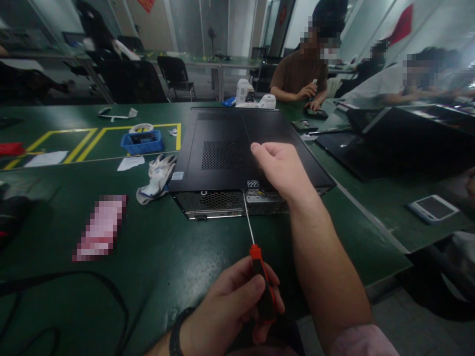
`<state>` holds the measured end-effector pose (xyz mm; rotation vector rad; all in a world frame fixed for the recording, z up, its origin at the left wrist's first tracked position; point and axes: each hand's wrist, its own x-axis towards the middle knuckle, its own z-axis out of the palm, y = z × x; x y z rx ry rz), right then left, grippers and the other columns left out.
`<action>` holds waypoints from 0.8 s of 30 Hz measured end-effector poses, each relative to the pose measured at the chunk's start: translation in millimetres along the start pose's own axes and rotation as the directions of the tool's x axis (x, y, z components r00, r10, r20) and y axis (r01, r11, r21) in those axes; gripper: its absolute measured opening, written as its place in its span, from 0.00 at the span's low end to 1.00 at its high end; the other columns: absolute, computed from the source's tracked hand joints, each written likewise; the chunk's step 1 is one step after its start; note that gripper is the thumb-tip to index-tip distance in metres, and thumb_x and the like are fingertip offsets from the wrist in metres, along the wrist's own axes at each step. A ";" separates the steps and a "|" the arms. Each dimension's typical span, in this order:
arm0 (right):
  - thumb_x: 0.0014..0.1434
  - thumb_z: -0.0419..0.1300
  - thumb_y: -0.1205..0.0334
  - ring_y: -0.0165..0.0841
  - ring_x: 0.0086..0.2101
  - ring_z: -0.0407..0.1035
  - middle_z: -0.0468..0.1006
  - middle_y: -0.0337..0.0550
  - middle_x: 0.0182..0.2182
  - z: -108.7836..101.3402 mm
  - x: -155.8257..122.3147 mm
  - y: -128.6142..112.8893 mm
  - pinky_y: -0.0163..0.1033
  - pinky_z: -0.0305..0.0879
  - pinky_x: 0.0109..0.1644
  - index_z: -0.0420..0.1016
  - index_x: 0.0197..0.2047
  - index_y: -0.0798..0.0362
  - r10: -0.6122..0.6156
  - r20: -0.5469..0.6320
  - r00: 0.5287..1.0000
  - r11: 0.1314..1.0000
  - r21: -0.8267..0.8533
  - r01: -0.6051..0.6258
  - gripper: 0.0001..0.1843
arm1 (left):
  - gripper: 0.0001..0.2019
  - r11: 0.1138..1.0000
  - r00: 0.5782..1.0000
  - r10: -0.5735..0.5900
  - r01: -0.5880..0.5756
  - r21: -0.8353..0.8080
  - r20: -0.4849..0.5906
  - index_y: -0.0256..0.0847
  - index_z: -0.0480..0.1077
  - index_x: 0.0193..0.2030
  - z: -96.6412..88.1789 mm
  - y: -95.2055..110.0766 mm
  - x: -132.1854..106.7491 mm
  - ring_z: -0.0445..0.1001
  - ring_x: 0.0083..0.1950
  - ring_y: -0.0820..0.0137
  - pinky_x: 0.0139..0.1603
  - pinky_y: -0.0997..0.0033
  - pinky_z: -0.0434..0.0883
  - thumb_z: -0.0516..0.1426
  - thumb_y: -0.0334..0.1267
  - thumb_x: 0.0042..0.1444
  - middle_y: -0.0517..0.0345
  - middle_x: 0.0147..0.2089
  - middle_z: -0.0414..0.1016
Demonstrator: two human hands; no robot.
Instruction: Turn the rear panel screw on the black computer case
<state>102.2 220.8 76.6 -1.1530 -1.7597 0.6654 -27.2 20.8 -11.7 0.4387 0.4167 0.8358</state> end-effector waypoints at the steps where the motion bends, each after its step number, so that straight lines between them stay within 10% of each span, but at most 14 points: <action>1: 0.67 0.59 0.47 0.27 0.24 0.50 0.56 0.33 0.18 0.1 -0.1 -0.1 0.39 0.43 0.29 0.56 0.20 0.48 0.000 -0.002 1.000 1.000 0.000 0.000 0.28 | 0.19 1.000 1.000 -0.007 0.008 0.016 -0.012 0.37 0.74 0.46 0.7 0.2 -0.5 0.69 0.23 0.81 0.22 0.82 0.67 0.67 0.52 0.62 0.55 0.36 0.79; 24: 0.68 0.59 0.48 0.26 0.23 0.48 0.55 0.32 0.19 0.1 -1.0 -0.2 0.40 0.42 0.29 0.55 0.19 0.49 -0.004 -0.007 1.000 1.000 0.012 0.004 0.29 | 0.24 0.988 0.987 0.046 -0.022 0.153 -0.155 0.42 0.64 0.36 8.3 -1.9 4.8 0.52 0.15 0.83 0.14 0.84 0.52 0.63 0.62 0.62 0.68 0.20 0.67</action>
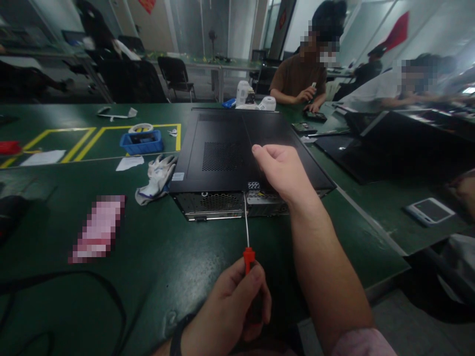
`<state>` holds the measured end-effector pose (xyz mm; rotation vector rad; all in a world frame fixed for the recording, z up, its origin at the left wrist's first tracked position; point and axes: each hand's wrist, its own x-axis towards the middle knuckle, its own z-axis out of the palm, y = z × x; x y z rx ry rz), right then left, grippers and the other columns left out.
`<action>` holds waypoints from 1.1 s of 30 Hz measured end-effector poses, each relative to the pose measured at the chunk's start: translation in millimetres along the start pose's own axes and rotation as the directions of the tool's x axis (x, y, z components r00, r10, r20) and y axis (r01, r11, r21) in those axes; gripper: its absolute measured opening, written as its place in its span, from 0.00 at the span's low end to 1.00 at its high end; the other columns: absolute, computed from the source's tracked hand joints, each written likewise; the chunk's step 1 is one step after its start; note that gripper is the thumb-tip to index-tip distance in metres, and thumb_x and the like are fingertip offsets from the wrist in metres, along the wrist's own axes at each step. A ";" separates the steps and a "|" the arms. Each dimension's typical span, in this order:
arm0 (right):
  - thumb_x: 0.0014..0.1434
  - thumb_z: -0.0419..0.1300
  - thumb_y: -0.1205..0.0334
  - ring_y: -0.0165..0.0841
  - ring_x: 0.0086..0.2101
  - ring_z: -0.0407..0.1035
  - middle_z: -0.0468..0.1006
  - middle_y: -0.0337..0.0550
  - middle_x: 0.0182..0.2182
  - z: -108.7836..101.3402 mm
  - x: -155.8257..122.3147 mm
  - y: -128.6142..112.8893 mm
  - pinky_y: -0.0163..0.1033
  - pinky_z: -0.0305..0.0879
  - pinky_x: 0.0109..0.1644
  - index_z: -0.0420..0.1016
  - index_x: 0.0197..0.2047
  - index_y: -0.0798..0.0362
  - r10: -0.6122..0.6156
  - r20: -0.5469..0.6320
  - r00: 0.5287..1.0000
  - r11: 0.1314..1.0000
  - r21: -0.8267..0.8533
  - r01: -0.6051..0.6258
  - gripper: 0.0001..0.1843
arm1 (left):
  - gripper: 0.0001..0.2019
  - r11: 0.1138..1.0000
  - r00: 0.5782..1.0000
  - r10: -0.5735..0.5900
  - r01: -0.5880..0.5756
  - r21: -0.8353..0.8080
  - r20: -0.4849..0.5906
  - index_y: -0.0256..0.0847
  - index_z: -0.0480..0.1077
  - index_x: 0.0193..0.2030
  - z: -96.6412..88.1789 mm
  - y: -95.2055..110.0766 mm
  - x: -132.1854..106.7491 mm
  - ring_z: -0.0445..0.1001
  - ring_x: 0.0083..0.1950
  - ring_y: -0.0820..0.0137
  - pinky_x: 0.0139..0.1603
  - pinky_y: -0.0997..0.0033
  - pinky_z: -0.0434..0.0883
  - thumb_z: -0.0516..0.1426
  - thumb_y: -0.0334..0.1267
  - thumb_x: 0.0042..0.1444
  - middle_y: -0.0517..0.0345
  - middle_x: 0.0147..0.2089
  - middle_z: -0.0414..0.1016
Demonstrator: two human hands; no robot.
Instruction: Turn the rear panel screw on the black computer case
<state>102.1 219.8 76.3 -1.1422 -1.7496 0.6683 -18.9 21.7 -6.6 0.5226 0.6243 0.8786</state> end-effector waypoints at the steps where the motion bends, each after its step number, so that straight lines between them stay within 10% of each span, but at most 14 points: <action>1: 0.68 0.59 0.48 0.26 0.23 0.49 0.55 0.32 0.19 0.1 -0.1 0.0 0.40 0.42 0.29 0.55 0.20 0.49 -0.001 0.000 1.000 1.000 0.001 0.001 0.28 | 0.23 1.000 1.000 0.006 -0.006 -0.007 -0.008 0.41 0.66 0.36 -0.5 -0.8 0.6 0.53 0.15 0.83 0.14 0.84 0.53 0.61 0.61 0.62 0.66 0.20 0.67; 33: 0.68 0.59 0.47 0.27 0.24 0.50 0.57 0.33 0.18 -0.1 0.6 1.8 0.39 0.43 0.29 0.57 0.19 0.49 -0.021 -0.003 1.000 0.999 -0.033 0.021 0.28 | 0.19 0.987 0.997 0.003 0.010 -0.163 0.079 0.37 0.73 0.44 -7.4 -2.7 -1.6 0.63 0.19 0.80 0.17 0.82 0.61 0.61 0.53 0.62 0.57 0.29 0.77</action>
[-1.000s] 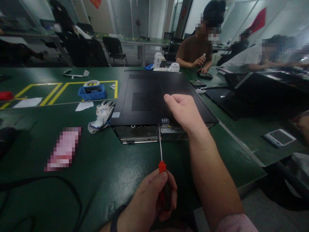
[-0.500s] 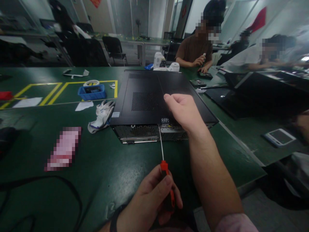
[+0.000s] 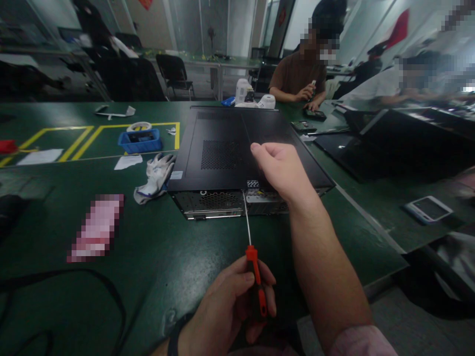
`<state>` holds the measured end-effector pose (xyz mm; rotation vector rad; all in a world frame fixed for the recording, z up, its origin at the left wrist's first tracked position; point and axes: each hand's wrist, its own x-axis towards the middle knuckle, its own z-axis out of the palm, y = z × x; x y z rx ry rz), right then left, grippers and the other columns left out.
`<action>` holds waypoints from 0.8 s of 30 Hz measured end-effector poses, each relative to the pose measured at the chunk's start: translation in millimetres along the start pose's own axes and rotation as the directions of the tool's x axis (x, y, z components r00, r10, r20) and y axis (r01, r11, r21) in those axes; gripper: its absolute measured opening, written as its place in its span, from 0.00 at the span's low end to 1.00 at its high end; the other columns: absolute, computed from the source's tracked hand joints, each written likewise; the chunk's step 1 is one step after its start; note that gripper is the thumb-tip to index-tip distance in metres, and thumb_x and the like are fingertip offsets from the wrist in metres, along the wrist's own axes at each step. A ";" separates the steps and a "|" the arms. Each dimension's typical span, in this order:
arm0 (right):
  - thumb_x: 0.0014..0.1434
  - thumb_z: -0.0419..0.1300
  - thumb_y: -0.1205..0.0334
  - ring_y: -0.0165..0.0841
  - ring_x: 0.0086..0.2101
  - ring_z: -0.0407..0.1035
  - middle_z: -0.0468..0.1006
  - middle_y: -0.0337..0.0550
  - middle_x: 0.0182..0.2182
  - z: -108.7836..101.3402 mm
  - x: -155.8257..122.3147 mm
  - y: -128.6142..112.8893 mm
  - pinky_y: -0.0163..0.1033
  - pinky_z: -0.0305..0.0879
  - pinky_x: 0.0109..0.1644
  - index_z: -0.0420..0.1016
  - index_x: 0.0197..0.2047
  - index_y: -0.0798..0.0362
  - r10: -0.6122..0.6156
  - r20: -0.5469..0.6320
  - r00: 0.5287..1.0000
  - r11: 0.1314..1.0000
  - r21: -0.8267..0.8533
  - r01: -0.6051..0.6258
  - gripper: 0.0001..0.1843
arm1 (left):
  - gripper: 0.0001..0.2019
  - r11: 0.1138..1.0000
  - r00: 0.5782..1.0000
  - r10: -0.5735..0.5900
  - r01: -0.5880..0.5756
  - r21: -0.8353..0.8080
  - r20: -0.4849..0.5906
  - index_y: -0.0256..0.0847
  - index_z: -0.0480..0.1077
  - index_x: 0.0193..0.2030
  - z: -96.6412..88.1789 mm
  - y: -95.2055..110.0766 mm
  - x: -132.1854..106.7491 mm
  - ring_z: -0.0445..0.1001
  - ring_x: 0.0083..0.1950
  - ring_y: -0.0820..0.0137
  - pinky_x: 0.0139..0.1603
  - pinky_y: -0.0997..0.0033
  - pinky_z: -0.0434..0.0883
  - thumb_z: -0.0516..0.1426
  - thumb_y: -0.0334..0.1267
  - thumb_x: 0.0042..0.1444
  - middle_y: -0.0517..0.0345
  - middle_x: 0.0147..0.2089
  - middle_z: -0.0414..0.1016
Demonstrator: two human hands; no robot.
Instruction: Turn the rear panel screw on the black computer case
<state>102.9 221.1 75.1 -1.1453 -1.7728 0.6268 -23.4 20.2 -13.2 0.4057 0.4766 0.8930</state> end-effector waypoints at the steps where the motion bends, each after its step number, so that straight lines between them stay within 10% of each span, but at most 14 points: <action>1: 0.68 0.59 0.48 0.27 0.24 0.51 0.57 0.33 0.18 0.1 0.0 0.1 0.39 0.44 0.29 0.57 0.19 0.49 -0.001 -0.001 1.000 1.000 -0.001 0.001 0.28 | 0.19 1.000 1.000 -0.016 0.016 0.004 -0.002 0.36 0.74 0.45 0.1 0.6 -0.7 0.64 0.20 0.80 0.18 0.82 0.62 0.62 0.53 0.62 0.56 0.31 0.78; 24: 0.68 0.59 0.47 0.27 0.24 0.50 0.57 0.33 0.19 -0.1 -0.7 -1.5 0.39 0.44 0.29 0.57 0.20 0.49 0.023 0.003 1.000 1.000 0.002 -0.023 0.29 | 0.16 0.998 0.993 -0.048 0.051 -0.026 0.103 0.38 0.73 0.51 -4.7 -2.7 -0.9 0.74 0.25 0.79 0.24 0.82 0.70 0.64 0.49 0.66 0.54 0.39 0.82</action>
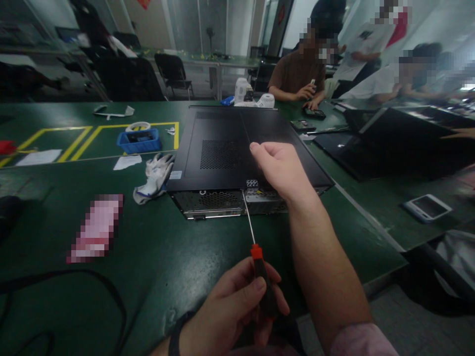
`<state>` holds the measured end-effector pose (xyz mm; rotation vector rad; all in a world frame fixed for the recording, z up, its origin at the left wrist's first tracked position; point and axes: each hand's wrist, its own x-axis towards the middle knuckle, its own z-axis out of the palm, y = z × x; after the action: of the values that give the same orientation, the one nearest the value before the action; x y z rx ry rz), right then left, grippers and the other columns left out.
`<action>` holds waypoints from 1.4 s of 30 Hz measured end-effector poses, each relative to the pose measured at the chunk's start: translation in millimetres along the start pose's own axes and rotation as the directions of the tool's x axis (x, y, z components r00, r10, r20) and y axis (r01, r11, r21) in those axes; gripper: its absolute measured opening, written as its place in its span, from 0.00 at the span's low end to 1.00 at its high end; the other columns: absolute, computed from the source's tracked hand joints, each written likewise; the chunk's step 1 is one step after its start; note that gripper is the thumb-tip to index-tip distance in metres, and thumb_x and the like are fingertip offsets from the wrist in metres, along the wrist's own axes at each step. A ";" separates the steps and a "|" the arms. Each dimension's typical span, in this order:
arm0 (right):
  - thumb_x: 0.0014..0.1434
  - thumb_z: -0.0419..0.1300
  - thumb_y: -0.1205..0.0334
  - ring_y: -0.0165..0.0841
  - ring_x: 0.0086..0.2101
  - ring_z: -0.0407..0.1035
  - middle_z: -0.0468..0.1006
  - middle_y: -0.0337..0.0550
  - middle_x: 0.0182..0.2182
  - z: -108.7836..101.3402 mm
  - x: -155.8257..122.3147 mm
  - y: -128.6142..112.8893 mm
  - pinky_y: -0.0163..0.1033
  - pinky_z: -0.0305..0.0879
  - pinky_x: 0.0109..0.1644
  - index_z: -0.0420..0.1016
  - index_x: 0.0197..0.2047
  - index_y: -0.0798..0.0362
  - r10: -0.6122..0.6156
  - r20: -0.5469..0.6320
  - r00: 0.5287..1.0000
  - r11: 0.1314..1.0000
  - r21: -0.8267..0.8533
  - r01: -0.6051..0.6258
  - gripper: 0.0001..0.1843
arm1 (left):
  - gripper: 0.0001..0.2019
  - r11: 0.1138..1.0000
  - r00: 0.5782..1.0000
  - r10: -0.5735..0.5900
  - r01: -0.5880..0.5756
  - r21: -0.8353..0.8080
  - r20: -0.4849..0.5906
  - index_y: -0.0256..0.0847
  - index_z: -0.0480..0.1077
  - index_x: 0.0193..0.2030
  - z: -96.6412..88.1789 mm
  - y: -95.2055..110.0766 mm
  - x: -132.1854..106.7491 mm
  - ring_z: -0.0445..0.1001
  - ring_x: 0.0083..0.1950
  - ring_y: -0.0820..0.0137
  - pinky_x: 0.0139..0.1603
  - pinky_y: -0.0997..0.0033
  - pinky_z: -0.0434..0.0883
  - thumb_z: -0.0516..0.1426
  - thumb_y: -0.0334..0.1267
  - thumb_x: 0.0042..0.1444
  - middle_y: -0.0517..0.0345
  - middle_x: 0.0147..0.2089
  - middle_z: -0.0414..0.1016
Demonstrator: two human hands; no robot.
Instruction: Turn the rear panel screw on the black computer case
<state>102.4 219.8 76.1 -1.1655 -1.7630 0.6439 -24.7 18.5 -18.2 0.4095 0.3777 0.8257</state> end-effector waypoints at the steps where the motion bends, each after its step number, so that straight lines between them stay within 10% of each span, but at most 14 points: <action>1: 0.68 0.59 0.47 0.27 0.24 0.50 0.57 0.33 0.19 -0.1 0.0 -0.2 0.39 0.44 0.29 0.57 0.20 0.49 -0.001 0.000 1.000 1.000 -0.002 0.001 0.29 | 0.16 1.000 1.000 0.001 -0.001 0.009 0.004 0.38 0.73 0.50 0.2 0.5 0.0 0.74 0.25 0.79 0.24 0.82 0.70 0.64 0.49 0.66 0.54 0.40 0.82; 16: 0.68 0.58 0.46 0.27 0.24 0.50 0.57 0.34 0.19 0.1 1.5 2.8 0.39 0.43 0.29 0.57 0.20 0.49 -0.017 0.003 1.000 1.000 -0.014 0.017 0.29 | 0.28 0.979 0.990 -0.006 0.034 0.201 -0.141 0.40 0.66 0.37 11.9 9.2 0.7 0.55 0.17 0.86 0.17 0.83 0.55 0.72 0.61 0.51 0.69 0.26 0.66; 27: 0.67 0.59 0.46 0.27 0.24 0.50 0.57 0.33 0.18 0.2 0.5 0.8 0.39 0.44 0.29 0.56 0.20 0.49 -0.002 0.004 1.000 1.000 0.009 0.002 0.29 | 0.27 0.963 0.984 0.064 -0.017 0.270 -0.165 0.43 0.64 0.37 13.7 7.6 1.5 0.51 0.15 0.82 0.14 0.81 0.50 0.59 0.68 0.61 0.69 0.19 0.66; 42: 0.67 0.59 0.45 0.27 0.24 0.50 0.57 0.34 0.19 0.1 0.8 2.1 0.39 0.44 0.29 0.56 0.20 0.48 -0.003 0.008 1.000 1.000 0.010 0.003 0.29 | 0.19 0.993 0.994 0.033 -0.021 0.113 -0.101 0.38 0.71 0.43 8.2 8.4 -1.6 0.63 0.22 0.82 0.21 0.83 0.62 0.67 0.52 0.61 0.60 0.33 0.75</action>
<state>103.2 221.5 74.7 -1.1549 -1.7658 0.6562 -27.1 20.7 -6.8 0.4778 0.5168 0.8566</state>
